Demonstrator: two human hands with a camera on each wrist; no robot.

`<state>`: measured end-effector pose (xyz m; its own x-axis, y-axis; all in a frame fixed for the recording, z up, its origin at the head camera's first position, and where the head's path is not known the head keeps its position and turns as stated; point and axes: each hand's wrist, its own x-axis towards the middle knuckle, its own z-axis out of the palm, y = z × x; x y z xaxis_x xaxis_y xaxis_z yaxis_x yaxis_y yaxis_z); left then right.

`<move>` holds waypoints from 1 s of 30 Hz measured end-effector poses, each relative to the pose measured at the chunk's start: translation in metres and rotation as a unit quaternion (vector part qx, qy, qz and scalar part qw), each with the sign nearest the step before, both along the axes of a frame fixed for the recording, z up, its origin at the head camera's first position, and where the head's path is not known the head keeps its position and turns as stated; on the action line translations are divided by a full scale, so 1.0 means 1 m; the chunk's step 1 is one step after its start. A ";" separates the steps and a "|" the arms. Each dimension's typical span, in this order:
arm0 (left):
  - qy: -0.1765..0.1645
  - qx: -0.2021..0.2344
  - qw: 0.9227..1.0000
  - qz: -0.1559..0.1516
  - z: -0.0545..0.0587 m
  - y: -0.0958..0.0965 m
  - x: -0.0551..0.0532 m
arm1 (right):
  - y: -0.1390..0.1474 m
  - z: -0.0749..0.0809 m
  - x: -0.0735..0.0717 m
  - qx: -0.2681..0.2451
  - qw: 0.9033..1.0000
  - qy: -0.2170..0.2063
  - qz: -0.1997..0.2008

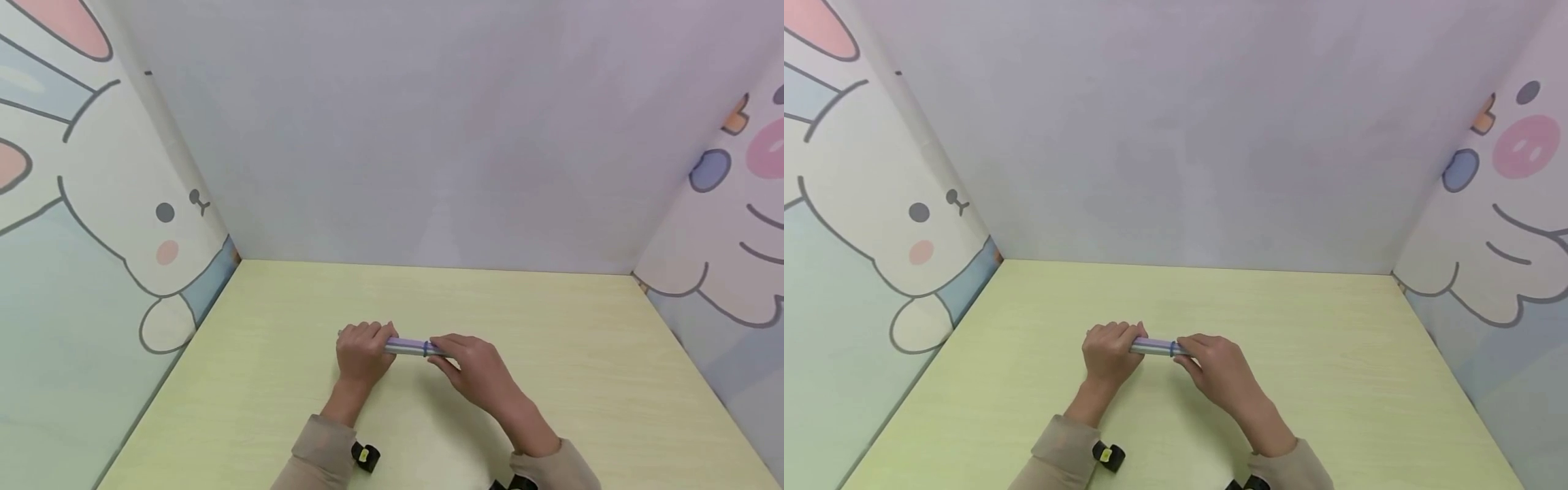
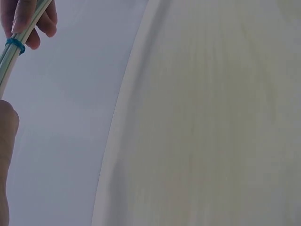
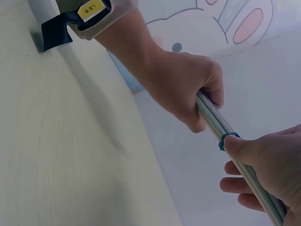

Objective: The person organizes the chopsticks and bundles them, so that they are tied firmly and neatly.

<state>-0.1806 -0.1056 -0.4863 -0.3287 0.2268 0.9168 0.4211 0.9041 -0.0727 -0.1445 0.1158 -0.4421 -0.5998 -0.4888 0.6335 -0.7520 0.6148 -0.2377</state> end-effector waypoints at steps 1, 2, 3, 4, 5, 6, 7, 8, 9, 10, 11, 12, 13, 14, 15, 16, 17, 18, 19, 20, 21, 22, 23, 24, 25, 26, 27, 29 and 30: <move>-0.002 -0.002 1.000 0.000 -0.001 0.000 0.000 | 0.000 0.000 0.000 0.001 1.000 0.003 0.003; -0.002 -0.005 1.000 0.000 -0.001 0.001 0.000 | 0.000 -0.001 -0.001 0.001 1.000 0.007 0.004; -0.003 -0.005 1.000 0.000 -0.001 0.001 0.001 | -0.001 -0.002 -0.001 0.001 1.000 0.012 0.004; -0.005 -0.007 1.000 0.002 -0.001 0.002 0.001 | -0.002 -0.002 -0.001 0.000 1.000 0.018 0.004; -0.004 -0.006 1.000 0.002 -0.001 0.002 0.001 | -0.003 -0.002 -0.001 -0.001 1.000 0.024 0.005; -0.003 -0.005 1.000 0.003 -0.001 0.003 0.001 | -0.004 -0.003 -0.002 -0.002 1.000 0.029 0.006; -0.002 -0.004 1.000 0.004 -0.001 0.003 0.001 | -0.006 -0.003 -0.002 -0.001 0.999 0.034 0.006; 0.001 -0.002 1.000 0.003 -0.001 0.004 0.001 | -0.007 -0.003 -0.002 0.000 0.999 0.038 0.008; 0.004 -0.001 1.000 0.002 0.000 0.005 0.001 | -0.009 -0.003 -0.002 0.000 0.999 0.040 0.009; 0.006 -0.002 1.000 0.002 0.000 0.005 0.001 | -0.011 -0.003 -0.002 0.002 0.999 0.041 0.009; 0.008 -0.002 1.000 0.001 0.000 0.006 0.001 | -0.012 -0.004 -0.002 0.003 0.999 0.041 0.007; 0.009 -0.002 1.000 0.001 0.000 0.007 0.001 | -0.014 -0.004 -0.001 0.005 0.999 0.040 0.004; 0.009 -0.002 1.000 0.001 0.000 0.008 0.001 | -0.015 -0.004 -0.001 0.006 0.999 0.039 -0.001; 0.010 -0.001 1.000 0.001 0.000 0.009 0.001 | -0.016 -0.004 -0.001 0.008 0.999 0.039 -0.005; 0.011 0.001 1.000 0.000 0.000 0.010 0.001 | -0.018 -0.004 -0.001 0.010 0.999 0.036 -0.010; 0.011 0.002 1.000 -0.002 0.000 0.010 0.001 | -0.019 -0.004 0.000 0.013 0.999 0.035 -0.013; 0.012 0.003 1.000 -0.003 0.000 0.011 0.002 | -0.021 -0.004 0.000 0.017 0.999 0.035 -0.014; 0.014 0.003 1.000 -0.006 0.000 0.011 0.002 | -0.022 -0.004 0.001 0.023 0.999 0.034 -0.015; 0.016 0.002 1.000 -0.008 -0.001 0.012 0.002 | -0.023 -0.003 0.001 0.027 0.999 0.032 -0.013; 0.018 0.001 1.000 -0.011 -0.001 0.012 0.002 | -0.023 -0.003 0.001 0.031 0.999 0.030 -0.011; 0.019 -0.001 1.000 -0.013 -0.001 0.012 0.001 | -0.023 -0.002 0.002 0.033 0.999 0.029 -0.008; 0.019 -0.003 1.000 -0.014 -0.001 0.011 0.001 | -0.022 -0.002 0.003 0.033 0.999 0.027 -0.007; 0.017 -0.005 1.000 -0.013 -0.001 0.010 0.001 | -0.021 -0.001 0.003 0.029 0.999 0.025 -0.008; 0.014 -0.005 1.000 -0.011 -0.001 0.009 0.001 | -0.019 0.000 0.003 0.023 0.999 0.022 -0.010; 0.009 -0.005 1.000 -0.009 -0.001 0.007 0.002 | -0.017 0.000 0.004 0.016 1.000 0.020 -0.012; 0.004 -0.004 1.000 -0.005 -0.001 0.006 0.002 | -0.014 0.001 0.004 0.010 1.000 0.018 -0.014; -0.001 -0.003 1.000 -0.002 0.000 0.004 0.002 | -0.012 0.001 0.004 0.006 1.000 0.016 -0.015; -0.007 -0.001 1.000 0.002 0.000 0.002 0.002 | -0.009 0.001 0.003 0.006 1.000 0.012 -0.013; -0.008 -0.001 1.000 0.002 0.001 0.001 0.002 | -0.008 0.001 0.003 0.009 1.000 0.012 -0.010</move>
<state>-0.1783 -0.1046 -0.4857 -0.3438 0.2276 0.9111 0.4184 0.9057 -0.0684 -0.1412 0.1078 -0.4415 -0.5948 -0.4886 0.6384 -0.7446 0.6343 -0.2082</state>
